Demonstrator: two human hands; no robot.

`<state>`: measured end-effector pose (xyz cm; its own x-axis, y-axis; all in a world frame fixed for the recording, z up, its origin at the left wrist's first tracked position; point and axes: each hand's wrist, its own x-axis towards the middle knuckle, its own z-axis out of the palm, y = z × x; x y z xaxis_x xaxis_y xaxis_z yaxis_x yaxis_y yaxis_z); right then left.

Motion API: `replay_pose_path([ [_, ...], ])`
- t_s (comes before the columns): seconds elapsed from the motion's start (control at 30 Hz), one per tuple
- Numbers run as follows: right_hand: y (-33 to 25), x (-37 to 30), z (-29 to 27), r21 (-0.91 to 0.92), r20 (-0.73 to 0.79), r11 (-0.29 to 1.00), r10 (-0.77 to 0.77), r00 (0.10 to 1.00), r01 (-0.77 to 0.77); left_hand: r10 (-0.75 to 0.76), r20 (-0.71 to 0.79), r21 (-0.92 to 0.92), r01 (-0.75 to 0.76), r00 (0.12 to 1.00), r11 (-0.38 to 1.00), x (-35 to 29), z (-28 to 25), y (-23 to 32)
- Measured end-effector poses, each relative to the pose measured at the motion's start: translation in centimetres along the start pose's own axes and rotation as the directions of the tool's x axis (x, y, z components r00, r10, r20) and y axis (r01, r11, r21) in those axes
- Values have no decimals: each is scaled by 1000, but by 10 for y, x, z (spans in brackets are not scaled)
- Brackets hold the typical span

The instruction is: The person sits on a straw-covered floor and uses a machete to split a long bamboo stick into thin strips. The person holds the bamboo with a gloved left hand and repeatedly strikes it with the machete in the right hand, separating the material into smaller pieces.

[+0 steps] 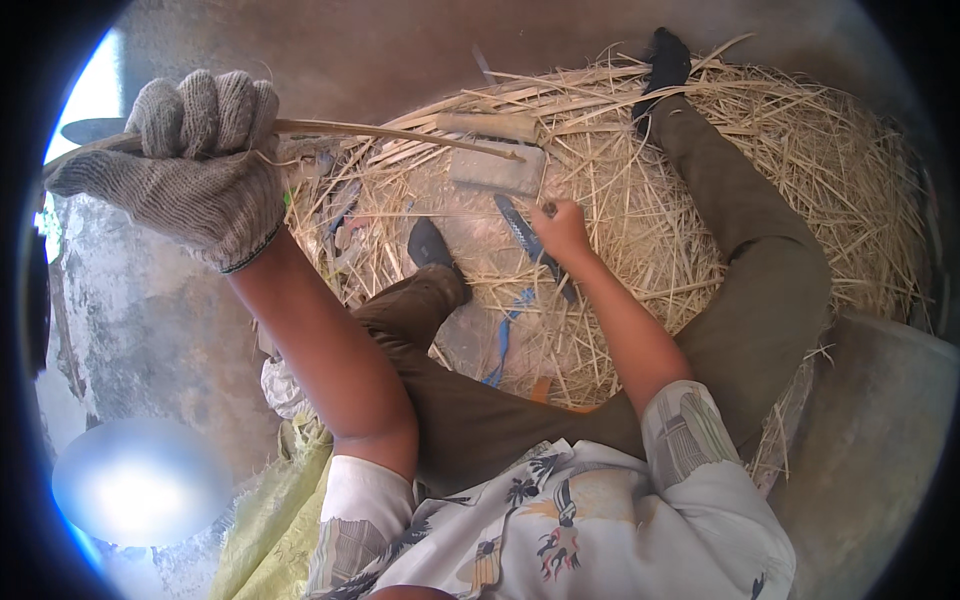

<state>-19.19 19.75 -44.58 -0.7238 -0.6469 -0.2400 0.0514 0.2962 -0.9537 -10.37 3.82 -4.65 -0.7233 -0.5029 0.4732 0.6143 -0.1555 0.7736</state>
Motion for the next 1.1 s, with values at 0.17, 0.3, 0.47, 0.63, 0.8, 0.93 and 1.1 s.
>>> replay_pose_path([
  [0.17, 24, -9, 5, -229, 116, 897, 412, 904, -379, -13, -19, 20, 13, 1000, 1000, -4, 3, 8],
  [0.3, 15, -4, -9, 271, 806, 466, 369, 463, -842, 13, -33, 90, -10, 999, 996, -6, 2, 8],
  [0.47, -6, 8, -12, 417, 889, 107, 159, 430, -903, 19, -56, 37, -17, 998, 999, -7, 4, 9],
  [0.63, -61, 5, -26, 504, 286, 759, 303, 909, -412, 37, -49, -21, -38, 998, 999, -13, -7, 8],
  [0.8, -74, 7, -15, 342, -76, 918, -184, 980, 199, -6, -1, -41, 6, 1000, 999, -7, -8, 6],
  [0.93, -12, -8, 16, 77, -28, 989, -127, 992, 128, 54, -23, 47, -53, 998, 998, -1, -5, 8],
  [1.1, 0, -26, 19, -258, 163, 870, 469, 868, -421, 109, -183, 115, -89, 977, 989, -9, -1, 11],
])
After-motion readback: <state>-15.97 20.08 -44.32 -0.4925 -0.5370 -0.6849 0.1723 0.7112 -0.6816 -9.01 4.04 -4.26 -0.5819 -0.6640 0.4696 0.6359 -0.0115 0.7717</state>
